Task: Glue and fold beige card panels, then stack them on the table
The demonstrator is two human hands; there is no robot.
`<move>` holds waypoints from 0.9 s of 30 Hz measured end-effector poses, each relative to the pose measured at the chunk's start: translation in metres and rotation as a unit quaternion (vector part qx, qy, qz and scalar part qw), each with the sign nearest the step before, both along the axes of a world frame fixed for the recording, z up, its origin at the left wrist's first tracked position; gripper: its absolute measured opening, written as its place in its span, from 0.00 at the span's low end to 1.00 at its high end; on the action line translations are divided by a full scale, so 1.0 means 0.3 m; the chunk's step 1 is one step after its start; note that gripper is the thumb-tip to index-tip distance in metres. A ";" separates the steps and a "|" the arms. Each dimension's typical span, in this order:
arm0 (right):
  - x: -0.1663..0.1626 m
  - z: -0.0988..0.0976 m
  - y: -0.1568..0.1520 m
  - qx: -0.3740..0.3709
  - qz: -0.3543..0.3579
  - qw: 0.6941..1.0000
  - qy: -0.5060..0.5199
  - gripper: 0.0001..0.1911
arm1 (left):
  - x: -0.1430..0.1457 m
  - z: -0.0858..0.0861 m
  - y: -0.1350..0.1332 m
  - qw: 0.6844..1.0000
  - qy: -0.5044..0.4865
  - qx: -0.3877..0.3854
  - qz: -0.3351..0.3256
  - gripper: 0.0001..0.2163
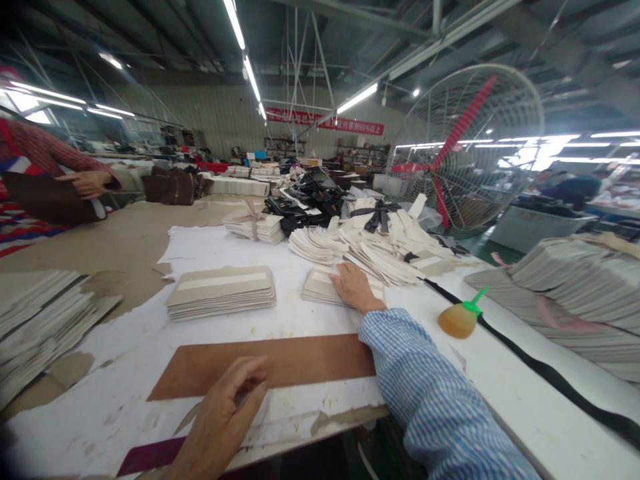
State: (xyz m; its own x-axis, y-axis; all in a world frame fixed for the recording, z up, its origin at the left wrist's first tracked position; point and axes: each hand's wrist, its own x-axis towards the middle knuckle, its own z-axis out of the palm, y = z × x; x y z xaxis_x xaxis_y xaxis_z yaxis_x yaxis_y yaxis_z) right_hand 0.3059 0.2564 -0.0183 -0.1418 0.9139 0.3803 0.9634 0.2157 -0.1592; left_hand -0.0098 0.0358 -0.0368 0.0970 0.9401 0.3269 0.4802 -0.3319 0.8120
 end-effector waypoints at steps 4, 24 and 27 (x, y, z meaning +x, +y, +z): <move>-0.070 -0.022 0.011 -0.023 0.043 0.998 -0.045 0.18 | 0.005 0.018 -0.011 1.000 -0.002 -0.004 -0.004 0.14; -0.485 0.097 -0.060 0.066 0.294 0.952 -0.044 0.16 | 0.031 0.013 -0.037 0.989 0.112 0.093 0.001 0.15; -0.552 0.113 -0.066 0.058 0.303 0.949 -0.067 0.13 | 0.034 0.008 -0.039 0.990 0.113 0.089 0.000 0.15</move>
State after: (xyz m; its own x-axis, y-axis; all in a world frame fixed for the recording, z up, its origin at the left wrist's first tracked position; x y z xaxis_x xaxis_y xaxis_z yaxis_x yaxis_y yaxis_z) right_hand 0.1403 0.2366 0.0155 -0.6821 0.6020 0.4151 0.6664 0.7455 0.0139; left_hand 0.0003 0.0241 -0.0345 0.1860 0.8700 0.4567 0.6433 -0.4591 0.6127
